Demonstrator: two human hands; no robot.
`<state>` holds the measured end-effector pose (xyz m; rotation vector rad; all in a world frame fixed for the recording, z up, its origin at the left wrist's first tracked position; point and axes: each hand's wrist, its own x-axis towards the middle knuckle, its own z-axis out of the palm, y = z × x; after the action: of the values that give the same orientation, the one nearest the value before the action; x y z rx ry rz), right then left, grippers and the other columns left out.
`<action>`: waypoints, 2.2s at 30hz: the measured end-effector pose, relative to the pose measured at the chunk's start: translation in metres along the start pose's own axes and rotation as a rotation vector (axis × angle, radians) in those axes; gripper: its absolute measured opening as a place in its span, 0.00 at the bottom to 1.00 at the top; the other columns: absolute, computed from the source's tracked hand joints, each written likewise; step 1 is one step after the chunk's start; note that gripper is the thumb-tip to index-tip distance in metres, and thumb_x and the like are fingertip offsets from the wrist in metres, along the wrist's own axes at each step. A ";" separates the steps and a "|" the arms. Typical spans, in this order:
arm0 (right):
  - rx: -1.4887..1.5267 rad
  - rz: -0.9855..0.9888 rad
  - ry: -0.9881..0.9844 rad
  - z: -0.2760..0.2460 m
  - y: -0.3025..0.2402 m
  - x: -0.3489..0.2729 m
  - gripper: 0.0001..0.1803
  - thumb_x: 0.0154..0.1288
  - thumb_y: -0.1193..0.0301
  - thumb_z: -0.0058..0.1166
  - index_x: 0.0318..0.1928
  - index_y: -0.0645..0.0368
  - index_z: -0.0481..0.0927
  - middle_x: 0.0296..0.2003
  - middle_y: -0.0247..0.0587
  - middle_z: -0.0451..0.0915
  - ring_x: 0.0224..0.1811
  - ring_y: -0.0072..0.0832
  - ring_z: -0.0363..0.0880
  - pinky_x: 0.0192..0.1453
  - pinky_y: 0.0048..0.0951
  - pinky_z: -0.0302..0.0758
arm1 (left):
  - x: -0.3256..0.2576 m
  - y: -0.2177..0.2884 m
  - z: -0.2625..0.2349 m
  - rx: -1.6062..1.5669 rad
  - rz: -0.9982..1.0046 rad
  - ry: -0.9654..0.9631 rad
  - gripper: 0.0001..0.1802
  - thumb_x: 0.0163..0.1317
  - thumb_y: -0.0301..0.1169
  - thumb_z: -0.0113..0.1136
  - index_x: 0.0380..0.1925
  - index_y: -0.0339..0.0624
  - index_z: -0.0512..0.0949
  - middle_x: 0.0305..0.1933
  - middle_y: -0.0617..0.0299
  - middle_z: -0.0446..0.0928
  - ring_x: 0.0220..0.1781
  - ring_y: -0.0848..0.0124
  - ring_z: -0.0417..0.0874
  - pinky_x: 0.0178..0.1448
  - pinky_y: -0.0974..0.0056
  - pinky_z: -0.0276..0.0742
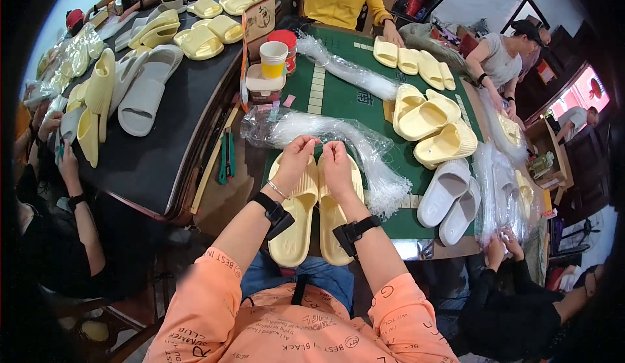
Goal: Cleaning and assembling foam slippers by removing excess material and preparing them for packaging.
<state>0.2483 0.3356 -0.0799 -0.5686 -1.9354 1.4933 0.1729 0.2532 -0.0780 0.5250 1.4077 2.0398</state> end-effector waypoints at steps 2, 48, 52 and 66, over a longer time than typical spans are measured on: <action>0.030 0.025 0.000 0.000 -0.002 -0.001 0.08 0.63 0.68 0.42 0.33 0.61 0.66 0.24 0.34 0.69 0.25 0.20 0.64 0.31 0.22 0.64 | 0.000 0.000 -0.002 -0.012 -0.024 -0.005 0.07 0.61 0.30 0.46 0.33 0.41 0.73 0.22 0.76 0.64 0.22 0.86 0.59 0.26 0.80 0.55; 0.083 -0.009 0.063 0.011 0.025 0.005 0.09 0.61 0.68 0.43 0.31 0.63 0.67 0.24 0.39 0.70 0.29 0.23 0.68 0.35 0.25 0.67 | -0.002 0.006 0.005 0.209 -0.059 0.030 0.10 0.60 0.33 0.49 0.33 0.39 0.75 0.25 0.74 0.68 0.25 0.86 0.63 0.26 0.79 0.58; 0.080 0.021 0.010 0.005 0.006 0.000 0.08 0.61 0.69 0.44 0.31 0.63 0.68 0.24 0.36 0.70 0.28 0.19 0.66 0.34 0.22 0.65 | -0.006 0.009 0.001 0.138 -0.029 0.029 0.08 0.58 0.32 0.52 0.32 0.39 0.76 0.19 0.76 0.65 0.18 0.88 0.58 0.20 0.79 0.51; 0.197 0.055 -0.009 -0.004 0.018 0.001 0.10 0.60 0.68 0.45 0.32 0.63 0.70 0.24 0.36 0.72 0.27 0.20 0.67 0.32 0.22 0.66 | -0.004 0.009 0.008 0.077 -0.107 0.017 0.06 0.55 0.30 0.54 0.26 0.39 0.77 0.15 0.77 0.61 0.16 0.87 0.55 0.19 0.78 0.48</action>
<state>0.2503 0.3441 -0.0967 -0.5313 -1.7662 1.6996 0.1784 0.2540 -0.0665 0.4557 1.4966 1.9156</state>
